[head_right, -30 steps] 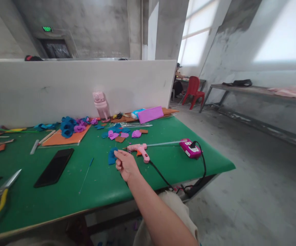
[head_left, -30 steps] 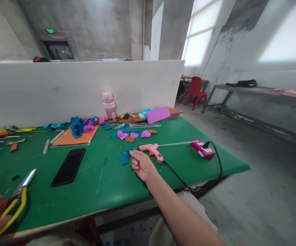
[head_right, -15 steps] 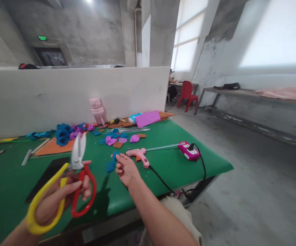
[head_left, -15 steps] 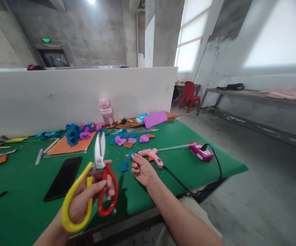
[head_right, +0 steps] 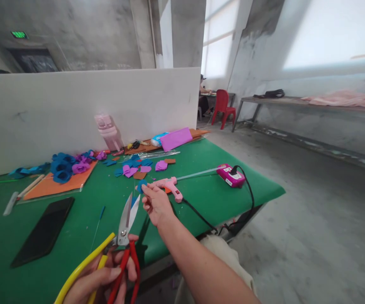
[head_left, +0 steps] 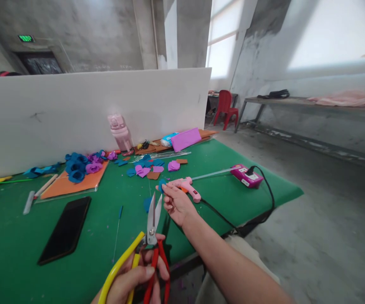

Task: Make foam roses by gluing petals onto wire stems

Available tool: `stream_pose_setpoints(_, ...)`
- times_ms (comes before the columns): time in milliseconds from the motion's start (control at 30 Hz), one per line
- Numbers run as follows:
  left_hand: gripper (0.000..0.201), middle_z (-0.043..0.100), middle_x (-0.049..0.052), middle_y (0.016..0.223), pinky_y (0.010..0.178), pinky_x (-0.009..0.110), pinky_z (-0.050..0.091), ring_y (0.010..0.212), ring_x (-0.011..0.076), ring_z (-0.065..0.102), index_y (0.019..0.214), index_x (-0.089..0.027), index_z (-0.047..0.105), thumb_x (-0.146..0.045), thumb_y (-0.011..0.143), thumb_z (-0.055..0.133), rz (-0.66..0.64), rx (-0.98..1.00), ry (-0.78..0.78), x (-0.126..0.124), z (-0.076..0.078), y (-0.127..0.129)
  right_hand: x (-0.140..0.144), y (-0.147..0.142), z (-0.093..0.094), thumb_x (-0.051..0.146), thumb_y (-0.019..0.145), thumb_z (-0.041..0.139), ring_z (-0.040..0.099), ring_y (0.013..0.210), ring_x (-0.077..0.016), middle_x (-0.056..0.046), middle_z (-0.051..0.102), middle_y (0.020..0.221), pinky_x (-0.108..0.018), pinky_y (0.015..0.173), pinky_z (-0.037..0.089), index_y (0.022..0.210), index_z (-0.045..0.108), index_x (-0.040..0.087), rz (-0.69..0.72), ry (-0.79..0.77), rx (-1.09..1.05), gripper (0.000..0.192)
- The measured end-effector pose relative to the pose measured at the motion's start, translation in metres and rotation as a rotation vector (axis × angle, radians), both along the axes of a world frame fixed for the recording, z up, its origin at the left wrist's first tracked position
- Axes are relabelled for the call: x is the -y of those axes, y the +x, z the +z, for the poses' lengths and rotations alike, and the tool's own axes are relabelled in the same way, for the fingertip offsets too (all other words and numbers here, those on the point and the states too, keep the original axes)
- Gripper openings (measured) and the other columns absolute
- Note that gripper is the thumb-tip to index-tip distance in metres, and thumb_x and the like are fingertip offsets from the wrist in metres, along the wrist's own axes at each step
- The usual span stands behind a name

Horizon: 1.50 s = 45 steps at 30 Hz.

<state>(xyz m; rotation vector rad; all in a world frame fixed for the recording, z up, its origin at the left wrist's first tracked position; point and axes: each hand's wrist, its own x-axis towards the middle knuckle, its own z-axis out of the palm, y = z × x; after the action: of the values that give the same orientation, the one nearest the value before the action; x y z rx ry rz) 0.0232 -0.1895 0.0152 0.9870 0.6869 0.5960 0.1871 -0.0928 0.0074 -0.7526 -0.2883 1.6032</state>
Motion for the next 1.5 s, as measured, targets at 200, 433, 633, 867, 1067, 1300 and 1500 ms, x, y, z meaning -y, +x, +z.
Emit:
stream_pose_setpoints(200,0.054,0.061,0.009,0.089,0.038,0.023,0.045,0.042,0.0133,0.058,0.13,-0.025,0.031,-0.02,0.079,0.047,0.042,0.027,0.002,0.0,-0.003,-0.003,0.002,-0.002,0.001,0.021,0.065,0.07,0.04,0.035,0.0005,0.003,0.063,0.067,-0.009,0.028,0.024,0.075,0.054,0.015,-0.019,-0.012,0.053,0.02)
stream_pose_setpoints(433,0.055,0.06,0.009,0.09,0.036,0.023,0.044,0.041,0.0128,0.057,0.132,-0.026,0.029,-0.021,0.079,0.046,0.038,0.021,0.003,0.002,-0.003,-0.003,0.002,-0.004,-0.004,0.021,0.062,0.072,0.041,0.036,0.0006,0.0,0.066,0.074,-0.009,0.028,0.024,0.074,0.054,0.016,0.028,0.007,0.018,0.023)
stream_pose_setpoints(633,0.055,0.059,0.008,0.088,0.04,0.025,0.046,0.043,0.0137,0.058,0.132,-0.025,0.028,-0.02,0.08,0.044,-0.013,-0.037,-0.019,0.0,-0.003,-0.006,0.002,-0.003,-0.003,0.021,0.063,0.072,0.041,0.036,0.0007,0.0,0.066,0.074,-0.009,0.028,0.025,0.075,0.053,0.016,0.03,-0.001,0.019,0.023)
stream_pose_setpoints(867,0.055,0.06,0.007,0.084,0.036,0.023,0.044,0.041,0.013,0.057,0.132,-0.025,0.026,-0.02,0.08,0.043,0.035,0.007,-0.008,0.001,-0.01,-0.004,0.004,-0.003,-0.002,0.02,0.064,0.07,0.043,0.036,0.0,0.0,0.066,0.073,-0.009,0.029,0.025,0.075,0.054,0.015,0.038,-0.004,0.008,0.02)
stream_pose_setpoints(1067,0.051,0.062,0.006,0.085,0.039,0.023,0.046,0.043,0.0125,0.058,0.128,-0.026,0.034,-0.02,0.08,0.047,-0.035,0.015,-0.024,-0.002,-0.003,-0.005,0.004,-0.003,-0.002,0.02,0.063,0.072,0.043,0.036,0.0002,0.0,0.066,0.072,-0.009,0.028,0.025,0.074,0.054,0.015,0.048,0.003,0.008,0.022)
stream_pose_setpoints(1300,0.049,0.062,0.007,0.086,0.038,0.022,0.045,0.043,0.0123,0.058,0.127,-0.024,0.037,-0.022,0.079,0.047,-0.015,0.023,-0.022,-0.001,-0.003,-0.005,0.004,-0.004,-0.001,0.02,0.063,0.072,0.042,0.036,0.0004,0.0,0.066,0.071,-0.009,0.028,0.026,0.073,0.054,0.016,0.048,0.0,0.014,0.021)
stream_pose_setpoints(1500,0.05,0.061,0.007,0.086,0.042,0.025,0.047,0.046,0.0136,0.059,0.128,-0.024,0.036,-0.019,0.079,0.047,-0.055,-0.005,-0.04,-0.004,0.003,-0.006,0.004,-0.004,-0.002,0.021,0.061,0.073,0.042,0.035,0.0004,0.001,0.066,0.072,-0.009,0.028,0.026,0.073,0.054,0.016,0.057,0.015,0.029,0.023)
